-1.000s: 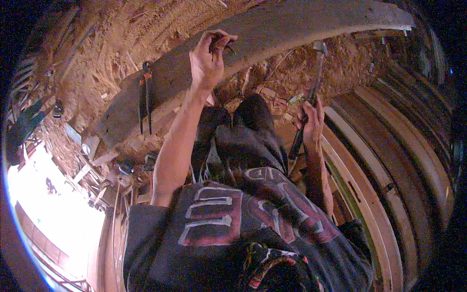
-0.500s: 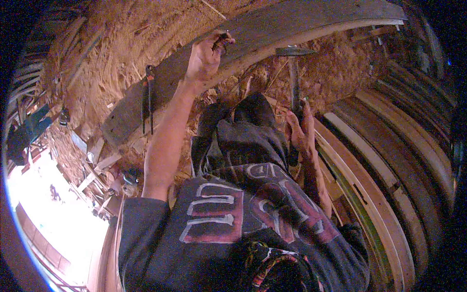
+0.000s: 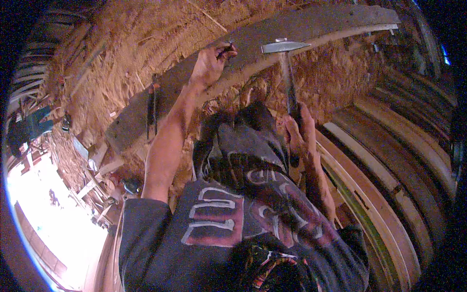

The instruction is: The person hammers nails into a curved wooden plank using a hammer. They repeatedly position nails and strike them to secure the plank to a wooden structure.

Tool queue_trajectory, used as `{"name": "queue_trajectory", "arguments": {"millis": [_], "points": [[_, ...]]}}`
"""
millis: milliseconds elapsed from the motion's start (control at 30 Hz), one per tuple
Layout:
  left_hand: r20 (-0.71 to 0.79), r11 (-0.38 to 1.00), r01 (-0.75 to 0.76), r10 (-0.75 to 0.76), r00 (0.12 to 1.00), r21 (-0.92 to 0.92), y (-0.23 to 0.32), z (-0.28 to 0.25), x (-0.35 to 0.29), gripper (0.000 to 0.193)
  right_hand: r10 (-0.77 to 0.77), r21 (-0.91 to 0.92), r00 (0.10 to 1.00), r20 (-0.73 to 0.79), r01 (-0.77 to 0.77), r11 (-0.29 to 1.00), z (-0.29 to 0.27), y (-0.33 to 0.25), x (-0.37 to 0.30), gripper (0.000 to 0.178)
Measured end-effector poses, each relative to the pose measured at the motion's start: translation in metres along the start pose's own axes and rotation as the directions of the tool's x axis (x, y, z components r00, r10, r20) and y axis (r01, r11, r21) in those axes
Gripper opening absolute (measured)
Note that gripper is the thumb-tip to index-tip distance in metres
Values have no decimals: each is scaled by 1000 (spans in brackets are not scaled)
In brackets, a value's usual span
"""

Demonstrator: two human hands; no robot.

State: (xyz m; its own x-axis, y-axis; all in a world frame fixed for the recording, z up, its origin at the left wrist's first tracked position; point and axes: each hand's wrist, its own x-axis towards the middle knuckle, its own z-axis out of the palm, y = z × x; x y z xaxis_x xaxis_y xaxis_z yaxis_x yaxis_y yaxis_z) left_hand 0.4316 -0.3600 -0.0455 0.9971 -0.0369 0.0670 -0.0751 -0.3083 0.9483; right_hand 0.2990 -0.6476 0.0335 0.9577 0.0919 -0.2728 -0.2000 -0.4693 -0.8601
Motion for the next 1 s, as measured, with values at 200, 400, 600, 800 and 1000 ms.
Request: {"name": "queue_trajectory", "arguments": {"millis": [200, 400, 600, 800, 1000], "points": [[130, 996, 52, -42, 991, -75, -11, -4, 6, 15, -254, -213, 967, 12, 250, 944, 10, -48, 29, 40], [140, 998, -34, 42, 989, -60, -17, -8, 9, 24, -397, -369, 918, -2, 368, 853, -3, -84, 44, 39], [152, 931, 72, -18, 988, -357, -43, -1, 17, 25, -432, -302, 901, -39, 402, 864, -1, -79, 41, 40], [193, 987, -148, 157, 969, -60, -20, -11, 13, 22, -384, -401, 923, -23, 343, 849, -13, -104, 43, 41], [215, 976, -121, 159, 964, -181, -36, -1, 20, 20, -535, -362, 841, -85, 474, 803, 2, -48, 47, 37]]}}
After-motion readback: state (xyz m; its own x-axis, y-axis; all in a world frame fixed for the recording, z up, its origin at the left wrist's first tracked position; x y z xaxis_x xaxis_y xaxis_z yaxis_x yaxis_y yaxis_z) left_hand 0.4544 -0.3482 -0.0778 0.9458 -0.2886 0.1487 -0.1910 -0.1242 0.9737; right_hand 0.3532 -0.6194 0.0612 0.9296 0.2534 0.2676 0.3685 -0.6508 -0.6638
